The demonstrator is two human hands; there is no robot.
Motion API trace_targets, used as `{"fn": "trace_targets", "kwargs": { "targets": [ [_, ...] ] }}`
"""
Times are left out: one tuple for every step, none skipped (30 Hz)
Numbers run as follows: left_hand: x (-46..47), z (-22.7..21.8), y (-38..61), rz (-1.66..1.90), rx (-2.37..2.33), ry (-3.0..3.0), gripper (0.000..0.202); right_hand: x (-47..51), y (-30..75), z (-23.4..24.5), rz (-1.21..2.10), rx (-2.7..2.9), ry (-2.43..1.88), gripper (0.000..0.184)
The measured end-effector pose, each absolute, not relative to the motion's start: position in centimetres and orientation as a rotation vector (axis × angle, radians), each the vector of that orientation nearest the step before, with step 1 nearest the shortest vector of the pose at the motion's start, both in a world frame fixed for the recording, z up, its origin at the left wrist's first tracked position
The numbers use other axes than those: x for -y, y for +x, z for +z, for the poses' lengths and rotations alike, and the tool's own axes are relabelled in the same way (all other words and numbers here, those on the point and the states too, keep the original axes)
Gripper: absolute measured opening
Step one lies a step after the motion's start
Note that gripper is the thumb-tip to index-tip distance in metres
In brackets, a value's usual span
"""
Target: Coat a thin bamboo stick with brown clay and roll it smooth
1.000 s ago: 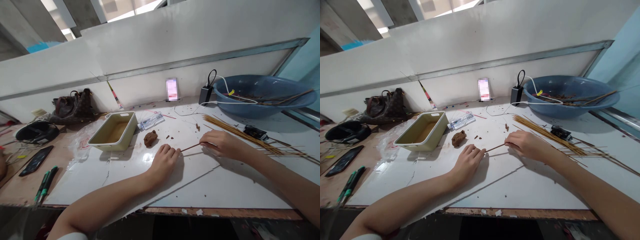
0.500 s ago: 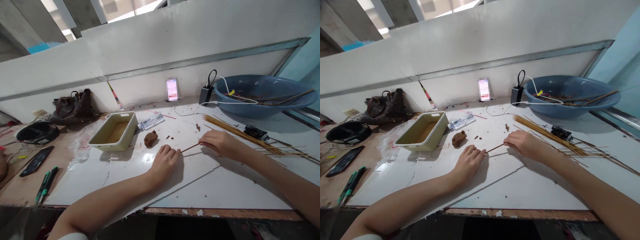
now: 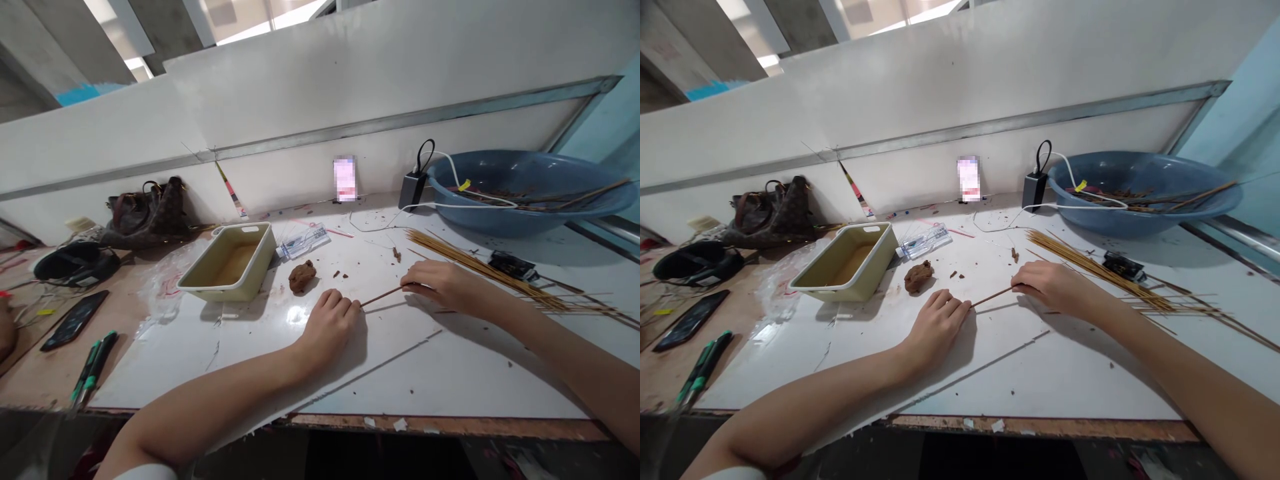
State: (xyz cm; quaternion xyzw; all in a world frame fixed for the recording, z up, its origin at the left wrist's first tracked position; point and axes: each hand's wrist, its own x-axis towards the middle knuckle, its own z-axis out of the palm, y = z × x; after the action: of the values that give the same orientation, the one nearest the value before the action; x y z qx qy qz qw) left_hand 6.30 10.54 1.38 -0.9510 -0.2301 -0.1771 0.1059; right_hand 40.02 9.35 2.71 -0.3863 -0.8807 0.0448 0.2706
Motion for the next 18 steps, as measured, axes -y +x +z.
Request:
{"fn": "trace_targets", "kwargs": {
  "targets": [
    [-10.5, 1.4, 6.3, -0.527, 0.676, -2.804, 0.026, -9.3, 40.0, 2.8, 0.12, 2.383, -1.045, 0.025],
    [-10.5, 1.4, 6.3, -0.535, 0.678, -2.805, 0.024, -9.2, 40.0, 2.9, 0.123, 2.398, -1.045, 0.024],
    [-10.5, 1.4, 6.3, -0.541, 0.681, -2.806, 0.023, -9.2, 40.0, 2.9, 0.127, 2.41, -1.044, 0.023],
    [-10.5, 1.4, 6.3, -0.543, 0.685, -2.809, 0.023, -9.1, 39.9, 2.9, 0.132, 2.417, -1.04, 0.022],
    [-10.4, 1.5, 6.3, -0.546, 0.692, -2.81, 0.022, -9.0, 39.8, 2.9, 0.133, 2.42, -1.038, 0.021],
    [-10.4, 1.5, 6.2, -0.549, 0.696, -2.811, 0.022, -9.0, 39.6, 2.8, 0.13, 2.415, -1.038, 0.02],
    [-10.4, 1.6, 6.2, -0.549, 0.696, -2.813, 0.022, -8.9, 39.5, 2.7, 0.129, 2.41, -1.043, 0.02],
    [-10.4, 1.6, 6.2, -0.55, 0.694, -2.814, 0.021, -8.9, 39.3, 2.6, 0.126, 2.405, -1.042, 0.02],
    [-10.4, 1.6, 6.3, -0.554, 0.689, -2.812, 0.02, -8.9, 39.2, 2.5, 0.124, 2.401, -1.038, 0.02],
    [-10.4, 1.6, 6.3, -0.561, 0.68, -2.807, 0.02, -8.9, 39.0, 2.4, 0.124, 2.395, -1.031, 0.02],
    [-10.4, 1.6, 6.3, -0.572, 0.667, -2.799, 0.02, -8.8, 38.8, 2.3, 0.131, 2.389, -1.021, 0.02],
    [-10.3, 1.5, 6.3, -0.586, 0.656, -2.787, 0.02, -8.8, 38.5, 2.3, 0.146, 2.387, -1.01, 0.019],
    [-10.3, 1.5, 6.3, -0.601, 0.649, -2.775, 0.021, -8.7, 38.3, 2.2, 0.167, 2.388, -1.002, 0.018],
    [-10.3, 1.5, 6.4, -0.609, 0.645, -2.766, 0.021, -8.7, 38.1, 2.2, 0.189, 2.39, -0.998, 0.018],
    [-10.3, 1.4, 6.4, -0.611, 0.644, -2.763, 0.02, -8.6, 37.9, 2.2, 0.209, 2.393, -0.999, 0.017],
    [-10.3, 1.4, 6.4, -0.61, 0.649, -2.764, 0.02, -8.5, 37.7, 2.1, 0.221, 2.398, -0.996, 0.017],
    [-10.3, 1.4, 6.4, -0.608, 0.655, -2.768, 0.02, -8.5, 37.5, 2.1, 0.224, 2.403, -0.992, 0.017],
    [-10.3, 1.4, 6.4, -0.607, 0.661, -2.774, 0.019, -8.4, 37.4, 2.2, 0.217, 2.407, -0.987, 0.018]
  ]
}}
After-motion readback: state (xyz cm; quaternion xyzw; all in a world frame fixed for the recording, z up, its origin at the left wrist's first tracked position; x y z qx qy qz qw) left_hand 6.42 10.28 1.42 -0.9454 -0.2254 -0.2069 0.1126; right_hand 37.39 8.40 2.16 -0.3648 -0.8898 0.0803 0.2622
